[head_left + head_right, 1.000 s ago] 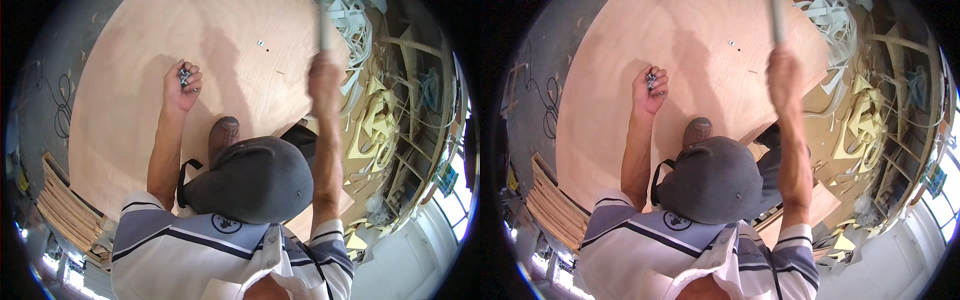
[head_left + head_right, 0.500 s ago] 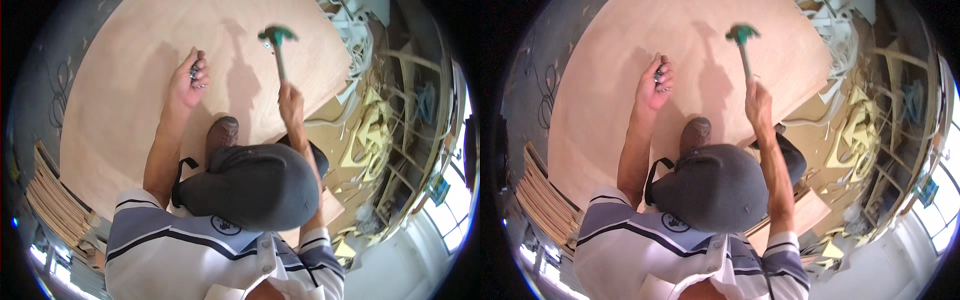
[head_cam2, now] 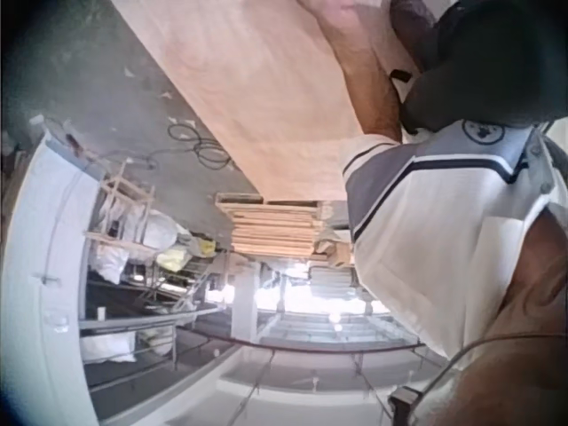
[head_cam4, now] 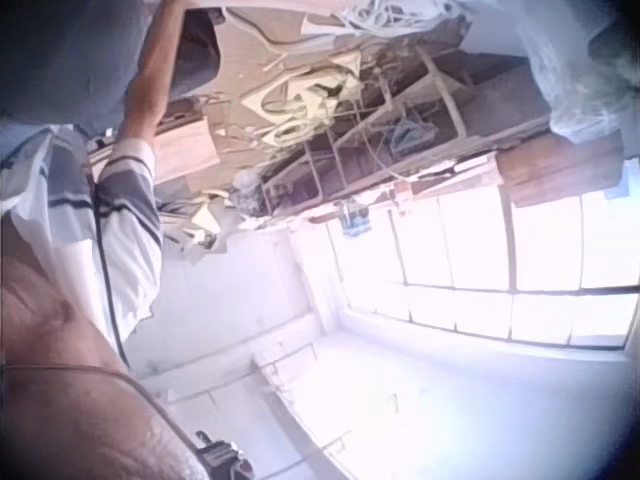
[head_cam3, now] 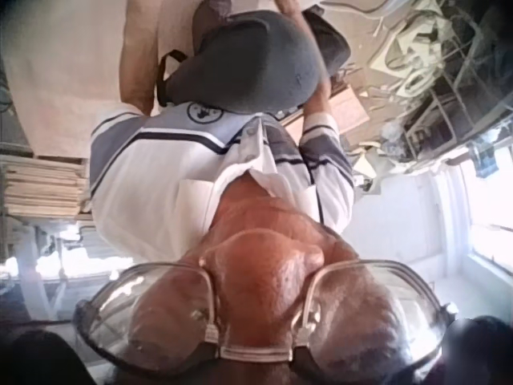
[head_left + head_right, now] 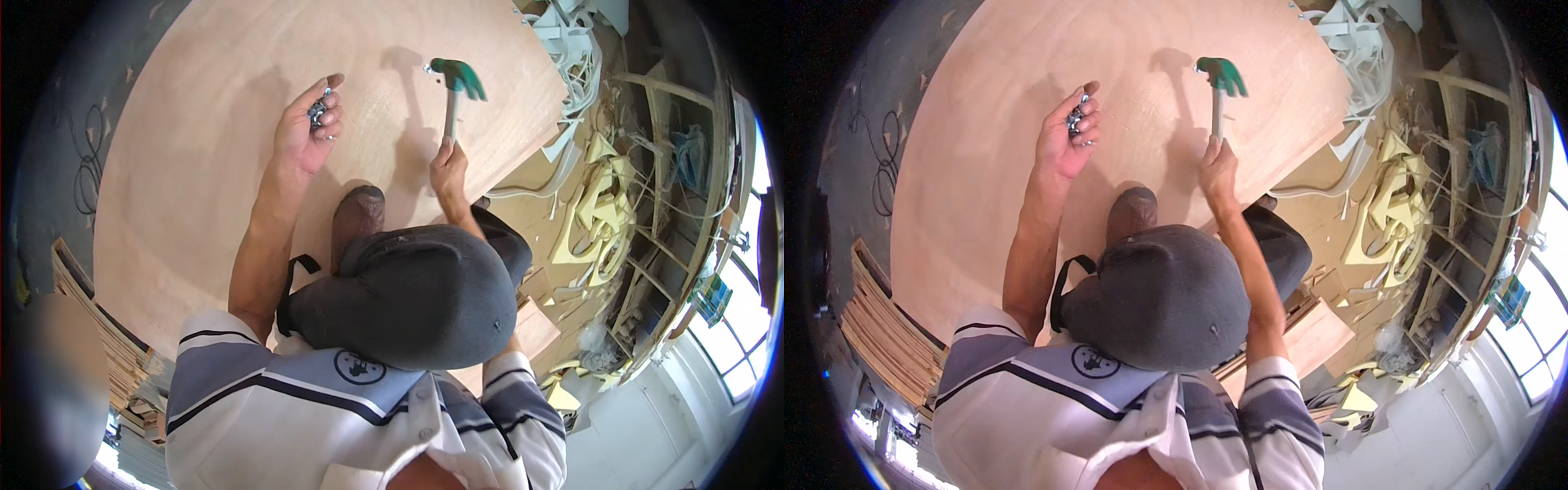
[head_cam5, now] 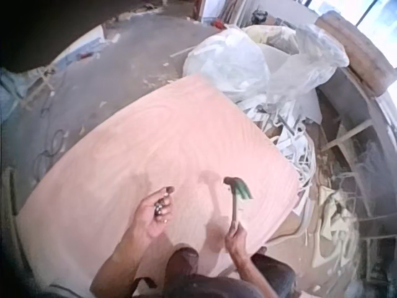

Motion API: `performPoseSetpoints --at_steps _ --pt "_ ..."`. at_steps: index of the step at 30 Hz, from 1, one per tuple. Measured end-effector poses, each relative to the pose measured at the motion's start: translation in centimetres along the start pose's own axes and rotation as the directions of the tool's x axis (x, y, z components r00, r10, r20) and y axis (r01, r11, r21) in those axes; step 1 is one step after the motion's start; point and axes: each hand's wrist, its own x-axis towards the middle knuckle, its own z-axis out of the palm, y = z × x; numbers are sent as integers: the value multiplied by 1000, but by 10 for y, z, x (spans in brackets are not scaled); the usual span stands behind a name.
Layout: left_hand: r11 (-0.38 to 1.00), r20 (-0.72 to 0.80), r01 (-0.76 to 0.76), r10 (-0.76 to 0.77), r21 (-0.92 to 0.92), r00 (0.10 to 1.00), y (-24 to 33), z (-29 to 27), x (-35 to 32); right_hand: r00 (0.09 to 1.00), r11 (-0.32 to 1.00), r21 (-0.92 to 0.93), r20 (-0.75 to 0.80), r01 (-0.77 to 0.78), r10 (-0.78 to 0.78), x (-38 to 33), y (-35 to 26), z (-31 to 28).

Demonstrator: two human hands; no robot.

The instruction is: Hammering small nails or pins into large plywood panels to assemble or reinforce them.

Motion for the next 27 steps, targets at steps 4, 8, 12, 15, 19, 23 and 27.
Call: performPoseSetpoints --at_steps 4,8,12,15,19,23,27 --pt "988 18 -79 77 131 997 -3 2 10 935 879 320 156 -352 318 -27 6 -22" --pt "991 0 -19 19 131 1000 -23 -5 25 943 899 285 85 -332 321 -44 32 -28" --pt "996 -7 5 -4 92 1000 -35 -8 34 937 835 429 101 -345 335 -23 -55 -87" --pt "997 -53 -22 26 78 998 -31 -14 31 980 819 555 -195 145 -41 1 -148 -136" --pt "998 -42 -49 51 42 998 -26 -18 24 821 702 459 -459 545 -338 27 -167 -129" --pt "997 -41 -39 42 61 998 -18 -17 26 995 987 -142 -55 78 -87 17 13 -9" --pt "978 -63 -101 115 183 991 -5 -30 26 940 892 298 76 -339 331 6 11 -24"
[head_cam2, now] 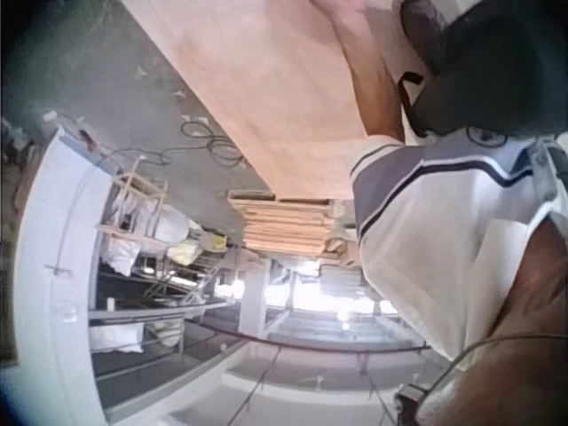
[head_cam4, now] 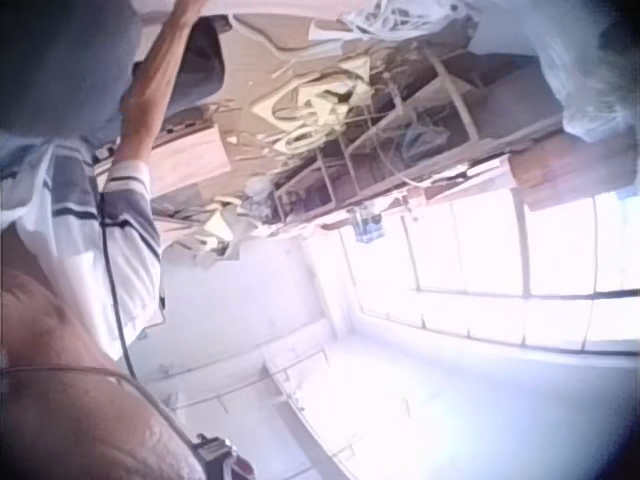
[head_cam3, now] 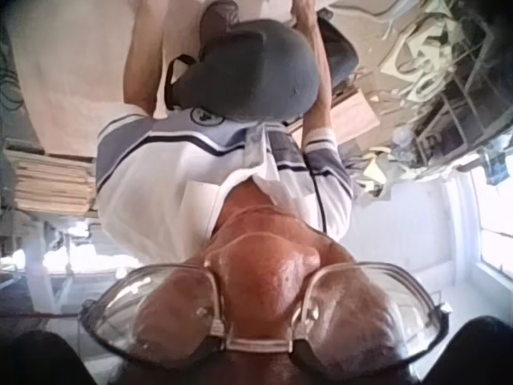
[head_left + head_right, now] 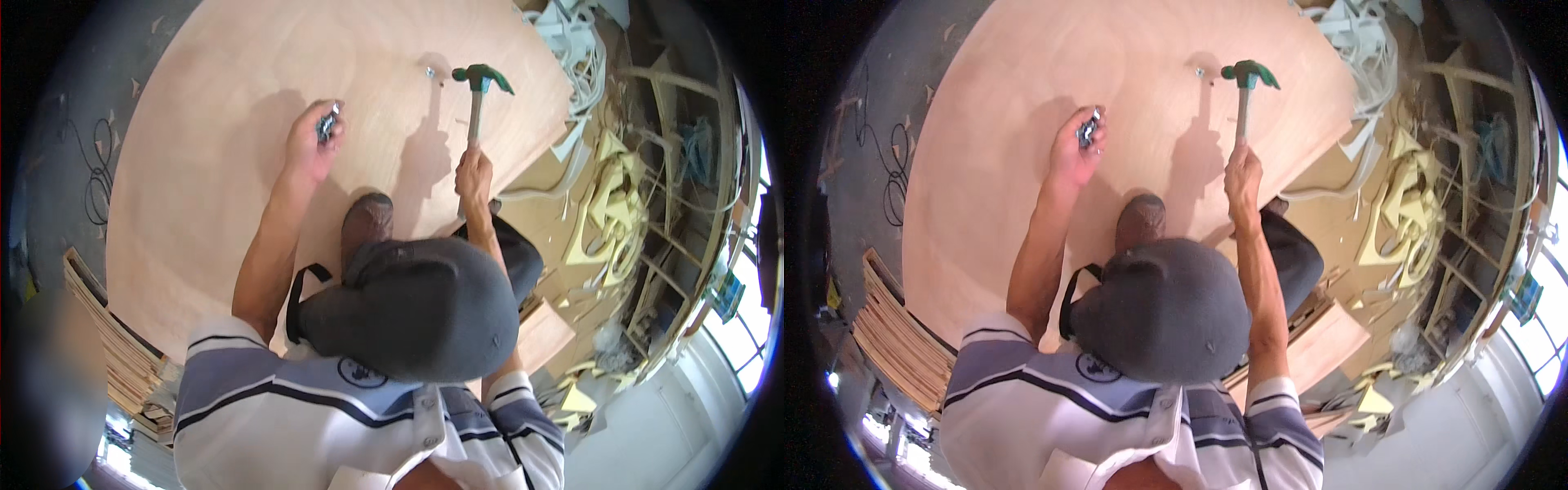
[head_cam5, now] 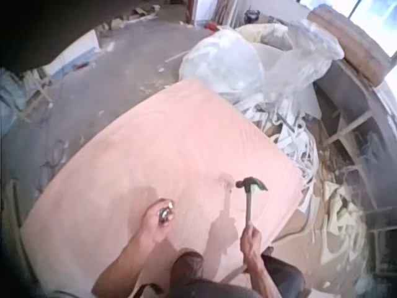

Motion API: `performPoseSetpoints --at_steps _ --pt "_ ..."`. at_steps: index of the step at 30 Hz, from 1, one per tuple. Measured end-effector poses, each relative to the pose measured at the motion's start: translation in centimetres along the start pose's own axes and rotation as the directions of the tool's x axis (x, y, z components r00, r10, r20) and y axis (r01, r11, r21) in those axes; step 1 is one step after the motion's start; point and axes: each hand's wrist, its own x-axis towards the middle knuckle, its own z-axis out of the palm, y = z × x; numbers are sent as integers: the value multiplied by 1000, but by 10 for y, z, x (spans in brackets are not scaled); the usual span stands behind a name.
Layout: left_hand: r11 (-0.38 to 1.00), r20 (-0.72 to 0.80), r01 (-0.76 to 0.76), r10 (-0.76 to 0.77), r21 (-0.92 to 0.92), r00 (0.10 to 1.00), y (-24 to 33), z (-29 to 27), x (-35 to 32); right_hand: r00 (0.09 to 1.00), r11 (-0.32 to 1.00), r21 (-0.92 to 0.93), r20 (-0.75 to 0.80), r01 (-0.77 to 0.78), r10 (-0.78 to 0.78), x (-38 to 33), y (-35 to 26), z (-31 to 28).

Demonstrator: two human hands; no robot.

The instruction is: Hammering small nails or pins into large plywood panels to assemble or reinforce them.

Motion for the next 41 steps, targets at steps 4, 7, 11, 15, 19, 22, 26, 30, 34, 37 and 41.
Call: performPoseSetpoints --at_steps 4,7,11,15,19,22,26,30,34,37,41 --pt "991 -4 78 -78 113 997 -20 3 16 997 997 67 -60 -46 50 -15 15 -32" --pt "961 77 56 -80 269 994 -37 20 33 986 994 2 -131 -108 107 -34 50 -52" --pt "875 107 17 -78 483 991 -65 29 74 993 990 90 -40 -107 111 -39 66 -56" --pt "737 123 -38 -61 675 991 -77 59 105 994 999 -33 -99 -41 37 -43 54 -45" --pt "546 127 -129 43 828 991 -85 75 133 991 999 -44 -132 30 -36 -45 60 -34" --pt "363 149 -182 117 914 982 -92 85 144 986 996 -78 -153 47 -59 -45 62 -32" --pt "180 220 -254 190 950 957 -101 81 150 987 997 -43 -149 61 -67 -44 63 -30" --pt "-9 339 -345 206 939 918 -103 82 149 987 998 -26 -146 64 -67 -40 74 -30" --pt "-43 372 -370 190 928 909 -101 84 149 985 996 -56 -157 68 -76 -41 70 -31" --pt "-74 369 -361 160 930 916 -97 82 159 988 996 -34 -130 79 -83 -42 68 -33" --pt "-120 243 -244 -25 962 970 -82 95 168 992 999 -32 -124 29 -33 -43 70 -35"
